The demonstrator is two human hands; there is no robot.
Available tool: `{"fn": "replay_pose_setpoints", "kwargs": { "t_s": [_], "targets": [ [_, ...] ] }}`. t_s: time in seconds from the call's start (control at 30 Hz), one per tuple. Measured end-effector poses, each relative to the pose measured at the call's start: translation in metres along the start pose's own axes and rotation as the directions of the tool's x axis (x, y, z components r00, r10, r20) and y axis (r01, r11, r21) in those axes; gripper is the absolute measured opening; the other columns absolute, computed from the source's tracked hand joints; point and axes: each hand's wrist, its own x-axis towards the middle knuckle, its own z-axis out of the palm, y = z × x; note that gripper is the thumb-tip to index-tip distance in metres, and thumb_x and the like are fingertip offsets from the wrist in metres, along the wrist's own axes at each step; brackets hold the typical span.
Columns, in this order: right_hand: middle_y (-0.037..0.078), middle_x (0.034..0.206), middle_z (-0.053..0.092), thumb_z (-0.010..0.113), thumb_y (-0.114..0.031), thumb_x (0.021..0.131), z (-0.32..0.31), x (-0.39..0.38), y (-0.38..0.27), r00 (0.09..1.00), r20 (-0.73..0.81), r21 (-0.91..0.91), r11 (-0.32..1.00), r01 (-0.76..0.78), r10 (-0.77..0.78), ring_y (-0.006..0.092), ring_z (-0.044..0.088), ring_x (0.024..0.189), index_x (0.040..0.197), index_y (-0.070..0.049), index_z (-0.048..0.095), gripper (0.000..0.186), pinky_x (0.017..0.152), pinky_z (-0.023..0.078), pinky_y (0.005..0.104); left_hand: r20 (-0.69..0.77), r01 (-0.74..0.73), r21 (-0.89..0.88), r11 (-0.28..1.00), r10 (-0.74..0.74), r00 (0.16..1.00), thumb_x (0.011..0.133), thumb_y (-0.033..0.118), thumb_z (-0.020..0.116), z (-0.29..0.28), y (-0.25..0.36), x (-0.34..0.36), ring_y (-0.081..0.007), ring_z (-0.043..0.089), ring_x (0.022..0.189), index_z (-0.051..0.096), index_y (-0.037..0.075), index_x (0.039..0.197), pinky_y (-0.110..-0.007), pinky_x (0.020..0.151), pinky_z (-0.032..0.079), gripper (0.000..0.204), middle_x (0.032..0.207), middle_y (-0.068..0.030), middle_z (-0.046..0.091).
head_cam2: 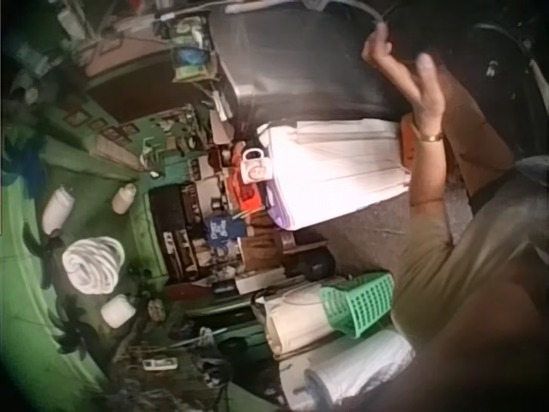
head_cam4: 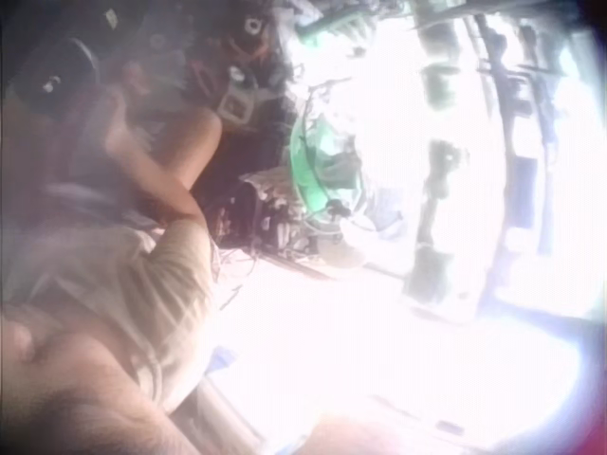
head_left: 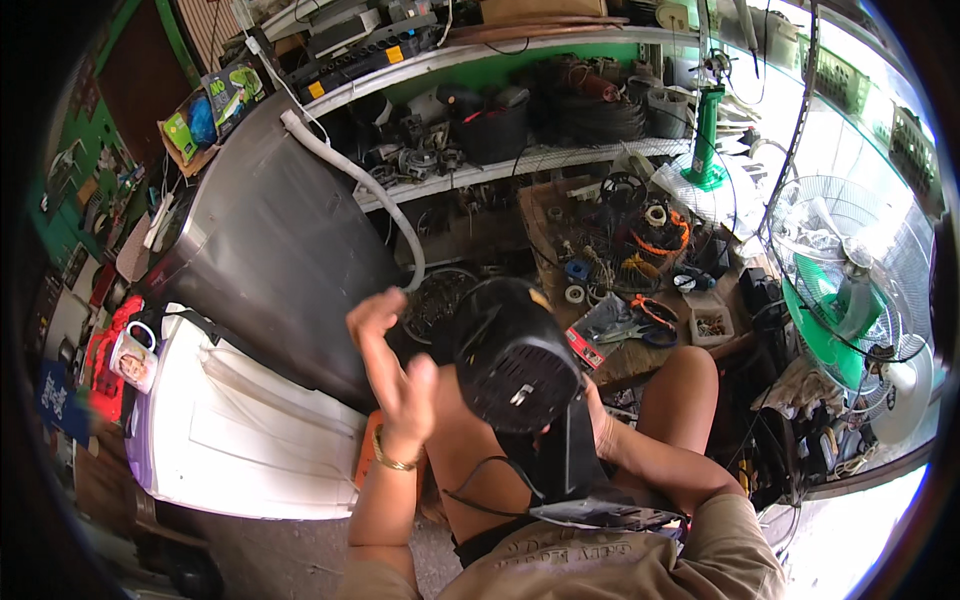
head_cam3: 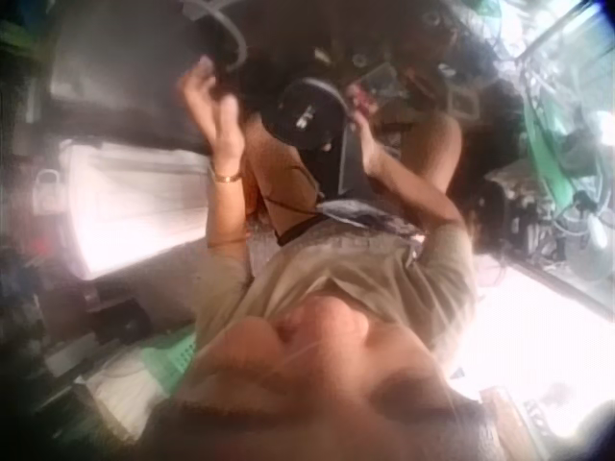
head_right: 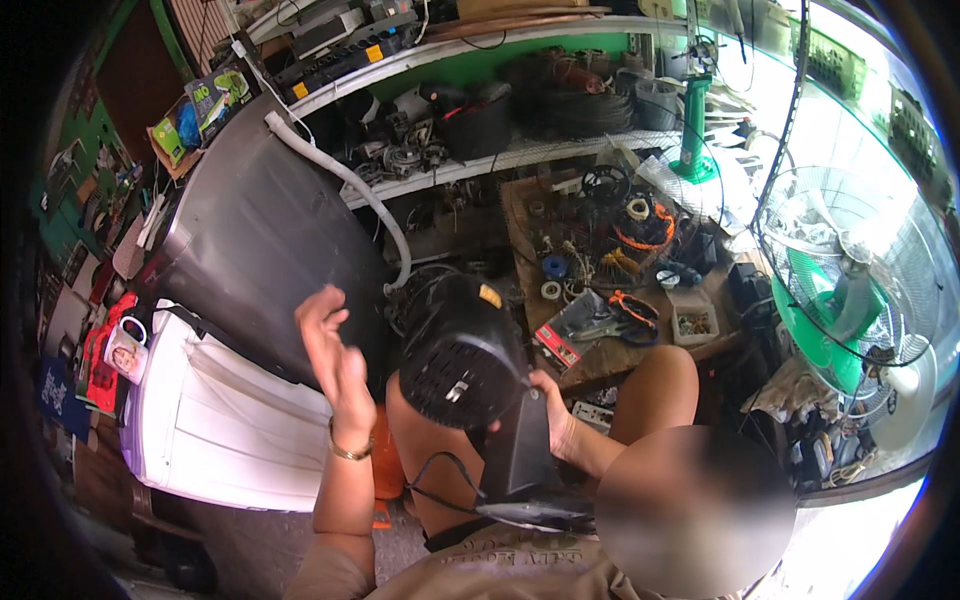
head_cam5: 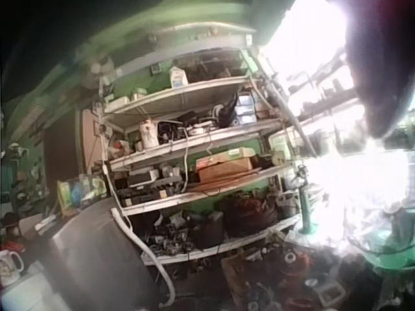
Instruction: The person disassembles a standing electric fan, removing the front grille and motor housing. They use a screwdriver to loosen screws and separate the motor casing to access the internal wiring.
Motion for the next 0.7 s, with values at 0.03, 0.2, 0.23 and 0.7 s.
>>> {"fn": "replay_pose_setpoints", "kwargs": {
  "t_s": [0.03,0.2,0.23,0.7],
  "targets": [
    [0.024,0.102,0.066,0.047,-0.054,0.084,0.001,-0.002,0.009,0.999,0.015,0.034,0.999,-0.041,0.041,0.0374,0.065,0.087,0.123,-0.004,0.059,0.065,0.087,0.050,0.0550,-0.012,0.289,-0.152,0.945,-0.294,0.956,0.093,0.040,0.058,-0.001,-0.009,-0.005,-0.0264,0.045,0.125,0.039,0.003,0.146,-0.041,0.105,0.035,0.067,0.136,-0.0153,0.049],
    [0.027,0.111,0.064,0.050,-0.049,0.086,-0.018,0.004,0.024,0.978,0.091,0.141,0.970,-0.200,0.188,0.0422,0.065,0.092,0.131,-0.003,0.054,0.065,0.089,0.050,0.0597,0.429,0.765,-0.470,0.441,-0.643,0.634,0.100,0.034,0.052,0.000,-0.063,-0.042,-0.0157,0.057,0.115,0.055,-0.003,0.132,-0.029,0.103,0.042,0.050,0.126,-0.0101,0.062],
    [0.027,0.112,0.064,0.049,-0.048,0.086,-0.020,0.003,0.024,0.979,0.056,0.103,0.974,-0.203,0.198,0.0427,0.065,0.093,0.132,-0.003,0.053,0.064,0.089,0.050,0.0599,0.415,0.753,-0.466,0.465,-0.637,0.650,0.100,0.033,0.052,0.000,-0.056,-0.042,-0.0159,0.058,0.114,0.055,-0.004,0.131,-0.029,0.101,0.043,0.049,0.125,-0.0101,0.062],
    [0.017,0.102,0.062,0.064,-0.028,0.084,0.048,-0.009,0.028,0.824,-0.513,-0.565,0.818,-0.114,-0.240,0.0275,0.067,0.086,0.124,-0.003,0.048,0.050,0.074,0.058,0.0453,0.179,0.581,-0.703,0.409,-0.689,0.702,0.092,0.031,0.044,0.003,-0.081,-0.107,-0.0235,0.063,0.100,0.056,0.001,0.120,-0.036,0.093,0.051,0.042,0.111,-0.0149,0.064]
  ]
}}
